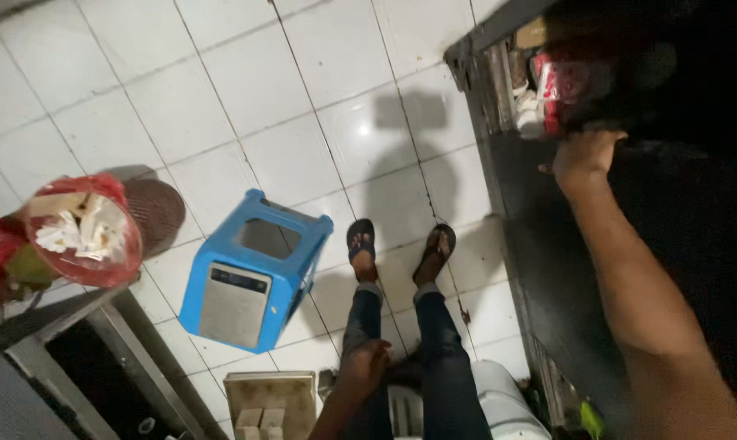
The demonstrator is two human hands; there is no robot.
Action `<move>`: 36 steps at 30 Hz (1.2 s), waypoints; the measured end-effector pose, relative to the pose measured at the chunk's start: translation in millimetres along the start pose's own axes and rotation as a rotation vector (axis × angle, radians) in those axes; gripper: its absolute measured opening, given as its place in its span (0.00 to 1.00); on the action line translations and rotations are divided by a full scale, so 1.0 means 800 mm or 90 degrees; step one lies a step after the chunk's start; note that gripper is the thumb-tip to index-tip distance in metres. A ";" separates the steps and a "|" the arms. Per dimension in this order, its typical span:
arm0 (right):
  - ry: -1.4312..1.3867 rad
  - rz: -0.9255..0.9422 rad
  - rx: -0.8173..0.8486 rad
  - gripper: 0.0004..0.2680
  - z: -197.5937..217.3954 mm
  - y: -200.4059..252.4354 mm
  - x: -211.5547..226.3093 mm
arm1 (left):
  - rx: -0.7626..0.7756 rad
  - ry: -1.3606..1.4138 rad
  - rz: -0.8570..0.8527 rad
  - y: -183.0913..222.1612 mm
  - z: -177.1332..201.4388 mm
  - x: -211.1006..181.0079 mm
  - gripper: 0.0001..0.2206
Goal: The person places several bread loaf tins onto a large metal tray and puts the tray into a proofer, then uses a scraper to clean a metal table before using a digital scale and a spoon to weigh out a white powdered ingredient from a large container into a small bowl.
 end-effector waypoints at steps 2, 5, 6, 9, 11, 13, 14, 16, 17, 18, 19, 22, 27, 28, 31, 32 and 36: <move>-0.004 -0.002 -0.001 0.36 -0.014 0.010 0.015 | 0.125 -0.042 0.141 0.000 0.015 -0.063 0.15; 0.004 0.001 0.000 0.30 -0.038 0.011 0.005 | 0.173 -0.045 0.140 -0.037 -0.007 -0.059 0.18; 0.008 0.018 0.019 0.27 -0.053 0.020 0.012 | 0.108 -0.002 0.015 -0.041 -0.018 -0.042 0.21; -0.021 -0.010 0.040 0.30 -0.144 0.077 0.022 | 0.184 -0.036 0.155 -0.045 0.014 -0.082 0.15; -0.057 -0.011 0.113 0.30 -0.193 0.108 0.025 | 0.177 -0.029 0.139 -0.064 0.010 -0.055 0.15; -0.097 -0.013 0.188 0.29 -0.250 0.145 0.035 | 0.170 -0.024 0.127 -0.076 0.005 -0.037 0.15; -0.081 -0.029 0.229 0.26 -0.279 0.164 0.041 | 0.166 -0.021 0.108 -0.083 0.006 -0.036 0.17; -0.064 -0.048 0.281 0.22 -0.340 0.202 0.058 | 0.173 -0.018 0.089 -0.092 0.004 -0.030 0.19; -0.026 -0.092 0.279 0.24 -0.371 0.215 0.061 | 0.170 -0.028 0.096 -0.104 0.001 -0.026 0.18; 0.012 -0.135 0.278 0.29 -0.402 0.228 0.064 | 0.167 -0.037 0.102 -0.117 -0.004 -0.022 0.17; 0.016 -0.149 0.293 0.29 -0.427 0.241 0.066 | 0.186 -0.038 0.094 -0.134 -0.007 -0.024 0.17; 0.045 -0.119 0.316 0.42 -0.489 0.270 0.070 | 0.154 -0.046 0.016 -0.180 -0.020 -0.034 0.19; -0.340 -0.075 0.532 0.32 -0.379 0.234 0.035 | 0.101 -0.011 -0.100 -0.246 -0.046 -0.028 0.23; -0.336 -0.075 0.531 0.32 -0.411 0.207 0.024 | 0.100 -0.007 -0.099 -0.247 -0.048 -0.023 0.23; -0.999 -0.024 0.229 0.07 -0.433 0.103 -0.005 | 0.132 0.035 -0.029 -0.261 -0.052 0.007 0.20; -0.928 -0.187 0.054 0.14 -0.419 0.071 -0.039 | 0.183 -0.041 0.010 -0.268 -0.057 0.027 0.21; -0.891 -0.240 0.097 0.37 -0.450 -0.018 -0.076 | 0.158 -0.189 0.077 -0.288 -0.046 0.056 0.19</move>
Point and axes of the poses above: each hand's wrist, its own y-axis away from the middle knuckle, its own z-axis out of the back of the hand, x = y × z, the point moved 4 cm from there along -y, towards the middle knuckle, and after that the axes turned 2 degrees about y, right-handed, at the moved point
